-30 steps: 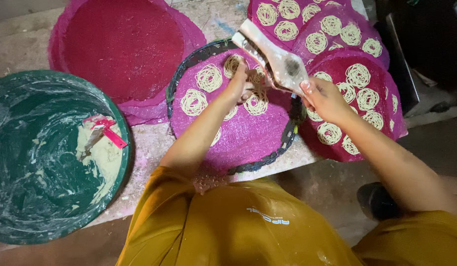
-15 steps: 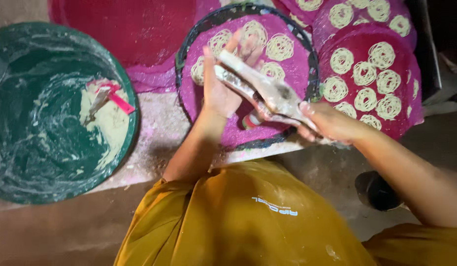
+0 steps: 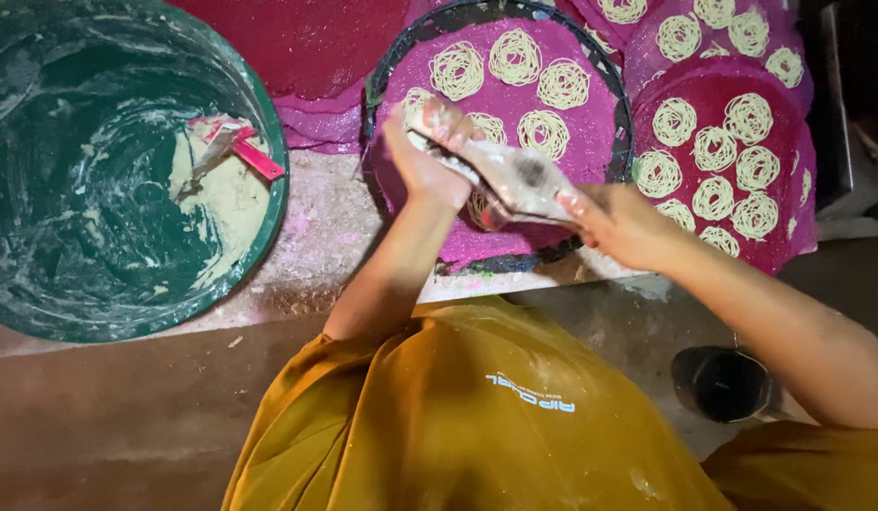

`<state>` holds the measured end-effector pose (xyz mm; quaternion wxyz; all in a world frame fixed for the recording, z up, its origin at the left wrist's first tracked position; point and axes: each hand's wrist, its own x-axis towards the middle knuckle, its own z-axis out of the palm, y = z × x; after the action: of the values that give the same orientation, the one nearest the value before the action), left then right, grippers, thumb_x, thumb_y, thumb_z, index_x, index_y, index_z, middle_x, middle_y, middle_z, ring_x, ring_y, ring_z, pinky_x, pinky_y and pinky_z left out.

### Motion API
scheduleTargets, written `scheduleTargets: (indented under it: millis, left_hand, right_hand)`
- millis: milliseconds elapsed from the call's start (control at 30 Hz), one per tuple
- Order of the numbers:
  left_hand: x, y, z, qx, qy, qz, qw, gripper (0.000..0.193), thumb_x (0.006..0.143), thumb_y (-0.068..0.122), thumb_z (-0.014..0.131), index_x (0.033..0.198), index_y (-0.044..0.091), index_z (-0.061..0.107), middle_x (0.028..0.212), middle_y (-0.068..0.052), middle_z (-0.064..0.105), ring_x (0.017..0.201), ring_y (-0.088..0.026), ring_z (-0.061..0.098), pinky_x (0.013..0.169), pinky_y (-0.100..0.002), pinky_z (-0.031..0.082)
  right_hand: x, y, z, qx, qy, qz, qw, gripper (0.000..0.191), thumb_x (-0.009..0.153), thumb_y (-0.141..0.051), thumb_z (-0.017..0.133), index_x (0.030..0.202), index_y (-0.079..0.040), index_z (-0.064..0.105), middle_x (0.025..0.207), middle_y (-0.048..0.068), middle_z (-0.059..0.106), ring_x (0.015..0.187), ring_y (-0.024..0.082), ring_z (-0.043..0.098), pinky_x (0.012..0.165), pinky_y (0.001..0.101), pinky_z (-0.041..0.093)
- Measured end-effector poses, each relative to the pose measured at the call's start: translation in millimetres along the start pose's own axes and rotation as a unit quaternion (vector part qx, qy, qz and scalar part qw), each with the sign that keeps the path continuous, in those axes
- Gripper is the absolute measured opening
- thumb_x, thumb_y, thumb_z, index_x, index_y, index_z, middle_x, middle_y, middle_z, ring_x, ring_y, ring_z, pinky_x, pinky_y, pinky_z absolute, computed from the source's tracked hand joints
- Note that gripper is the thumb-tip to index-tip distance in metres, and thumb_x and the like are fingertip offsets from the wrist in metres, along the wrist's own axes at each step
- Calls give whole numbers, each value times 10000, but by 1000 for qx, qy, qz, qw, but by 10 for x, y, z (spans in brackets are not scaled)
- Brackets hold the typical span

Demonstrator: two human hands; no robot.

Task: The person repeatedly scoops a white paste from a green bowl using a pink spatula and applies it into a handheld metal applicator. They then squeeze the applicator to extrude the paste in circular patterns onto pink trays placed in black baskets. The person refills the applicator multiple times and continues decorating several trays in sequence.

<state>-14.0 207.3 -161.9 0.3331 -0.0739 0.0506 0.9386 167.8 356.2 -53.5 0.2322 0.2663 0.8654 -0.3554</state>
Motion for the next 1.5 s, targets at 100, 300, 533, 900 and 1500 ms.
scheduleTargets:
  millis: [100, 300, 533, 900, 1500]
  left_hand:
    - [123, -55, 59, -11, 11, 3, 1000, 485, 962, 559, 394, 669, 174, 433, 573, 22, 381, 539, -152, 374, 635, -353, 357]
    - [183, 100, 79, 41, -15, 32, 999, 477, 960, 545, 381, 671, 169, 429, 553, 24, 362, 505, -148, 339, 616, -353, 349]
    - [236, -215, 105, -8, 55, 38, 998, 433, 953, 494, 382, 646, 189, 398, 531, 32, 354, 474, -133, 328, 578, -343, 345]
    - [-40, 5, -36, 472, 37, -264, 840, 682, 1058, 538, 212, 1433, 46, 498, 1080, -212, 716, 578, -132, 534, 512, -290, 341]
    - [-921, 814, 770, 834, -371, 293, 286, 448, 730, 169, 632, 1168, 105, 563, 924, -139, 711, 838, -314, 697, 762, -434, 554]
  right_hand:
    - [56, -2, -64, -51, 58, -25, 997, 584, 1045, -550, 394, 1222, -52, 640, 650, 100, 616, 626, 226, 631, 643, 409, 512]
    - [132, 17, 94, 0, 48, -62, 997, 612, 1068, -525, 399, 1059, 10, 696, 639, 119, 600, 626, 245, 596, 636, 418, 501]
    - [92, 137, -123, -56, 96, -65, 992, 563, 1058, -500, 462, 1066, 2, 717, 656, 81, 623, 634, 235, 635, 653, 416, 501]
    - [59, 406, -82, 104, 108, -100, 984, 412, 1028, -440, 508, 931, -69, 660, 625, 9, 543, 565, 101, 480, 517, 316, 400]
    - [-352, -384, -170, 36, 134, -407, 903, 379, 869, -227, 769, 1108, 26, 620, 826, 67, 645, 697, 140, 610, 637, 332, 499]
